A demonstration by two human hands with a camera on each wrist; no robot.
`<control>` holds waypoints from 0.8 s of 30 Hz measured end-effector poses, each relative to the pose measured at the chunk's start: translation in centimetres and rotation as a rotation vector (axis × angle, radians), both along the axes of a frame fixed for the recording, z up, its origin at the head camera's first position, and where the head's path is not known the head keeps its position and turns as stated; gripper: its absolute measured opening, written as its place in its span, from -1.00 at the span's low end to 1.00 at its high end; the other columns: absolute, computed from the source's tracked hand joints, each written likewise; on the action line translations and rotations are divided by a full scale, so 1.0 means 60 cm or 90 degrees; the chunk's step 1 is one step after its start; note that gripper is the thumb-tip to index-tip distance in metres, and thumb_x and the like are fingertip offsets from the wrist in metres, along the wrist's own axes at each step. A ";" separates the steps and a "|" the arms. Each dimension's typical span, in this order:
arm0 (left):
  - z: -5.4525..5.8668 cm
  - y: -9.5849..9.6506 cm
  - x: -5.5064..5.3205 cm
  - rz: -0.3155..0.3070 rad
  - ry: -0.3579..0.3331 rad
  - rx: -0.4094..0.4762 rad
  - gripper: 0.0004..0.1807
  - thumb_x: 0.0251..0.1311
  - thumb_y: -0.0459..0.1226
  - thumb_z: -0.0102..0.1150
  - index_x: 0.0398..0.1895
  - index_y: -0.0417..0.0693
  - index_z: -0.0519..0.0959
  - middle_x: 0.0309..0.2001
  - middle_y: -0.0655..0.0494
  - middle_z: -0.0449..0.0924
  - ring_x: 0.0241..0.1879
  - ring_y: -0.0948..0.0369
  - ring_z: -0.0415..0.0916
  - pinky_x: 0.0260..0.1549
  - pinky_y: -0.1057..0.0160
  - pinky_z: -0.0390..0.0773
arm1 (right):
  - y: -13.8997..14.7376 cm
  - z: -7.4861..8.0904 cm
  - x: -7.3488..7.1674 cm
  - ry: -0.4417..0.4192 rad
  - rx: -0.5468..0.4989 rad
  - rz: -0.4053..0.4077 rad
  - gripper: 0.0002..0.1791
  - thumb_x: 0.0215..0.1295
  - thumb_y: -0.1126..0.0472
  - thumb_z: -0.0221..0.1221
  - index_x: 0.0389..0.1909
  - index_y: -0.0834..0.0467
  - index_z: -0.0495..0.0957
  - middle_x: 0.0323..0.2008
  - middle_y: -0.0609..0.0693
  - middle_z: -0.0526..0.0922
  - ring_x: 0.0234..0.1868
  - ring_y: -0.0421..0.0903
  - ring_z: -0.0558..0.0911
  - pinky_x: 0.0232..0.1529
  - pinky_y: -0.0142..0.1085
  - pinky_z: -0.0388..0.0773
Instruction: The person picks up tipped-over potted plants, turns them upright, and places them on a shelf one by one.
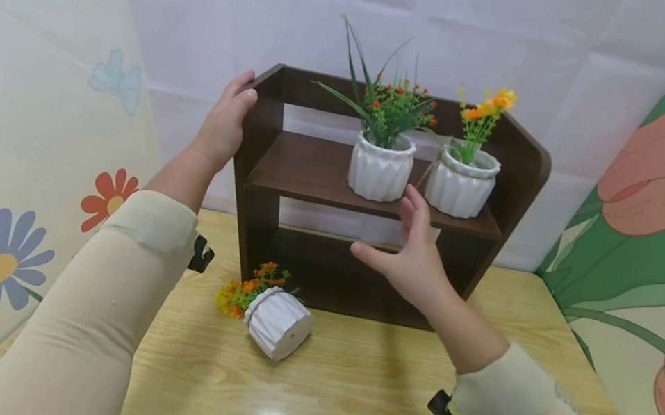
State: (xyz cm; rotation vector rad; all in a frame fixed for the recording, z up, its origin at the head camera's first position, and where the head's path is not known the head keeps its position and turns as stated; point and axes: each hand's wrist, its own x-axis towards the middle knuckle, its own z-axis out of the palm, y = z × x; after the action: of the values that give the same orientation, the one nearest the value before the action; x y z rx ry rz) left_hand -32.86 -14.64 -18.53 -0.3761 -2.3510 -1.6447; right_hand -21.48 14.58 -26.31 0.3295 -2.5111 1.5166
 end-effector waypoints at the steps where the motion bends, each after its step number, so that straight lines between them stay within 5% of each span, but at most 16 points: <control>1: 0.000 0.000 0.000 -0.001 0.001 0.001 -0.36 0.46 0.10 -0.51 0.57 0.32 -0.12 0.59 0.18 -0.13 0.53 0.12 -0.12 0.48 -0.07 -0.07 | -0.002 -0.003 0.002 -0.001 0.003 0.002 0.26 0.03 0.04 0.47 0.55 -0.08 -0.27 0.55 0.12 -0.04 0.56 0.03 0.00 0.52 -0.03 -0.01; 13: 0.002 0.000 -0.001 0.000 -0.002 0.009 -0.37 0.46 0.08 -0.48 0.57 0.31 -0.10 0.59 0.22 -0.13 0.53 0.17 -0.12 0.49 0.01 -0.07 | -0.031 -0.049 0.011 -0.037 0.030 0.040 0.26 -0.01 0.01 0.49 0.55 -0.13 -0.22 0.56 -0.04 -0.06 0.57 0.01 -0.01 0.51 -0.01 0.03; 24: 0.002 -0.001 -0.001 0.007 -0.005 0.001 -0.37 0.46 0.08 -0.49 0.57 0.33 -0.10 0.59 0.27 -0.16 0.55 0.20 -0.18 0.50 -0.01 -0.11 | -0.065 -0.095 0.001 -0.095 0.067 0.047 0.25 -0.06 -0.01 0.51 0.55 -0.07 -0.13 0.52 0.11 0.06 0.53 0.10 0.10 0.42 0.14 0.16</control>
State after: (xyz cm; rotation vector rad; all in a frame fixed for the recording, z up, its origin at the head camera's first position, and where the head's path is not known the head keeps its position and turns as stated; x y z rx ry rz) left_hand -32.93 -14.68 -18.39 -0.3560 -2.3531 -1.6461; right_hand -21.40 10.70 -32.02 0.3407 -2.7299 1.4891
